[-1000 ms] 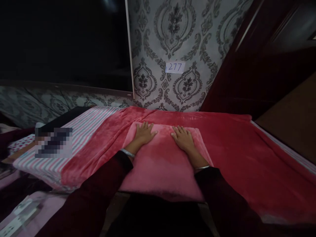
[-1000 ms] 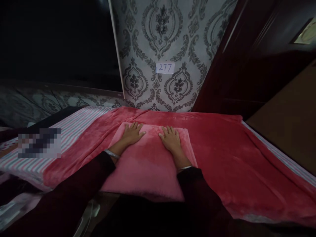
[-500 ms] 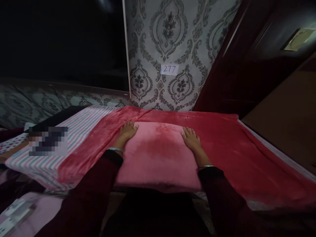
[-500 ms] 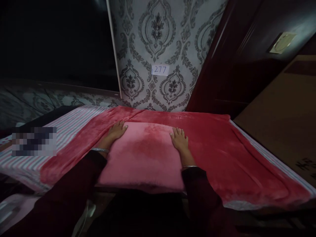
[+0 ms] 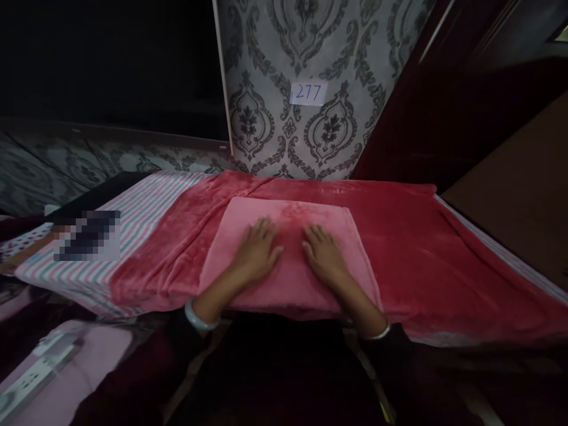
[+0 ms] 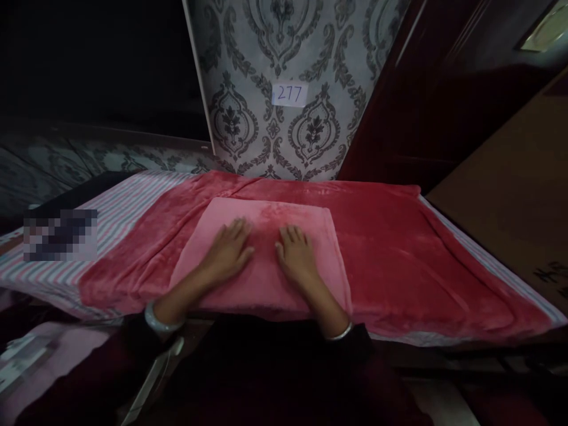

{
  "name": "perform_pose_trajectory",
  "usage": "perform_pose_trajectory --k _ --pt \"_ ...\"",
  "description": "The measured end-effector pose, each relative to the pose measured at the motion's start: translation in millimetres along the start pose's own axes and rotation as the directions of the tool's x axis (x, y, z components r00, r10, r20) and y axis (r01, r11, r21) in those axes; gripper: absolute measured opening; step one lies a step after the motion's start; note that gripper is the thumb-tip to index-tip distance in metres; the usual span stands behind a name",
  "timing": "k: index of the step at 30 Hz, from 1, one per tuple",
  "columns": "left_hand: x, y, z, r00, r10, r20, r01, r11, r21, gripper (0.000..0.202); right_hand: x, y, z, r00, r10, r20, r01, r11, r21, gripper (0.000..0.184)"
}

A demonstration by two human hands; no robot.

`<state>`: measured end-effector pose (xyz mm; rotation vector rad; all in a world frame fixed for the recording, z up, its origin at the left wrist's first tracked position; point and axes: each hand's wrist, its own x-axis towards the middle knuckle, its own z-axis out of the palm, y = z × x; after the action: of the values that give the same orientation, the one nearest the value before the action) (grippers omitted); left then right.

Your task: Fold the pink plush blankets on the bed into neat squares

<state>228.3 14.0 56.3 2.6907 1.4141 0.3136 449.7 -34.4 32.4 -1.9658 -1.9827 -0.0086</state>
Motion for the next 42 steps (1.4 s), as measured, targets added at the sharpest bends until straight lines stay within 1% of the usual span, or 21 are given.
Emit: perform_pose_trajectory --k 2,3,4,6,9,11,15,18,20,22,26,28,30,32,33,35,37,38,39,40,42 --pt "-13.4 24.1 16.1 0.999 0.034 0.032 -0.034 0.999 0.008 0.066 -12.2 -18.2 8.5 1.000 -0.001 0.022 0.002 0.999 -0.037 0.057" --pt "-17.3 30.8 22.2 0.999 0.031 0.038 -0.032 0.999 0.014 0.066 -16.2 -23.2 10.9 1.000 0.003 0.031 -0.002 0.999 -0.054 0.057" --pt "-19.6 34.1 26.6 0.999 0.024 0.038 -0.025 1.000 0.020 0.066 -18.9 -25.6 12.2 0.999 0.007 0.036 -0.005 0.998 -0.067 0.058" --pt "-20.9 33.0 30.3 0.999 0.017 0.028 -0.018 1.000 0.021 0.065 -21.0 -24.5 11.9 0.999 0.002 0.041 0.002 0.997 -0.074 0.058" --pt "-22.9 20.2 27.8 1.000 0.024 0.017 -0.024 1.000 0.019 0.067 -22.5 -14.4 8.5 0.999 -0.017 0.042 0.020 0.997 -0.072 0.059" --pt "-28.6 7.7 24.7 1.000 0.004 0.004 -0.004 0.999 0.034 0.068 -26.3 -5.1 6.1 0.999 -0.004 0.039 0.007 0.996 -0.087 0.060" --pt "-49.0 -22.6 20.9 0.994 -0.091 -0.055 0.096 0.991 0.096 0.070 -41.4 18.7 1.9 0.997 0.072 0.009 -0.070 0.987 -0.141 0.061" --pt "-64.3 -43.9 20.3 0.984 -0.130 -0.120 0.144 0.982 0.119 0.070 -55.6 39.7 0.6 0.992 0.120 -0.031 -0.124 0.980 -0.157 0.060" --pt "-72.4 -54.7 20.6 0.977 -0.159 -0.143 0.176 0.977 0.117 0.069 -65.4 53.6 2.2 0.984 0.165 -0.061 -0.173 0.973 -0.152 0.060" --pt "-79.2 -62.9 21.2 0.969 -0.199 -0.149 0.216 0.970 0.108 0.067 -75.5 67.0 5.9 0.974 0.206 -0.092 -0.217 0.967 -0.134 0.060" --pt "-92.3 -77.1 20.3 0.955 -0.246 -0.167 0.263 0.961 0.083 0.064 -96.6 91.9 12.5 0.961 0.238 -0.137 -0.251 0.965 -0.080 0.060" --pt "-98.2 -84.2 16.5 0.945 -0.274 -0.178 0.290 0.955 0.067 0.064 -106.0 100.3 10.3 0.954 0.266 -0.140 -0.278 0.958 -0.069 0.060" --pt "-101.9 -87.4 10.0 0.926 -0.316 -0.208 0.333 0.941 0.053 0.064 -112.7 100.7 3.7 0.938 0.307 -0.159 -0.321 0.944 -0.072 0.061" --pt "-101.9 -80.4 3.0 0.904 -0.335 -0.266 0.359 0.932 0.046 0.065 -115.0 88.4 -3.9 0.925 0.318 -0.208 -0.338 0.939 -0.067 0.063" --pt "-100.3 -71.4 0.6 0.901 -0.322 -0.291 0.349 0.936 0.045 0.065 -114.2 76.9 -6.5 0.926 0.298 -0.230 -0.319 0.946 -0.059 0.063" --pt "-94.6 -42.8 0.2 0.928 -0.233 -0.291 0.258 0.965 0.049 0.064 -109.2 45.5 -7.1 0.953 0.195 -0.233 -0.209 0.977 -0.037 0.063" --pt "-87.1 -6.2 7.0 0.977 -0.065 -0.202 0.077 0.996 0.053 0.064 -101.9 9.9 -0.8 0.984 0.047 -0.172 -0.049 0.999 -0.011 0.062" --pt "-83.4 11.5 12.6 0.989 0.019 -0.149 -0.011 0.999 0.053 0.064 -98.6 -6.1 4.1 0.991 -0.012 -0.134 0.013 1.000 0.001 0.061" --pt "-79.9 26.9 19.2 0.992 0.079 -0.101 -0.074 0.996 0.052 0.065 -95.9 -19.3 9.5 0.994 -0.045 -0.104 0.046 0.999 0.008 0.061" --pt "-77.1 38.9 26.1 0.991 0.113 -0.066 -0.109 0.993 0.052 0.065 -94.2 -29.1 14.9 0.995 -0.062 -0.078 0.063 0.998 0.009 0.060" --pt "-73.3 51.9 38.6 0.991 0.127 -0.034 -0.125 0.990 0.059 0.065 -93.6 -38.0 23.9 0.997 -0.058 -0.053 0.057 0.998 -0.003 0.059"
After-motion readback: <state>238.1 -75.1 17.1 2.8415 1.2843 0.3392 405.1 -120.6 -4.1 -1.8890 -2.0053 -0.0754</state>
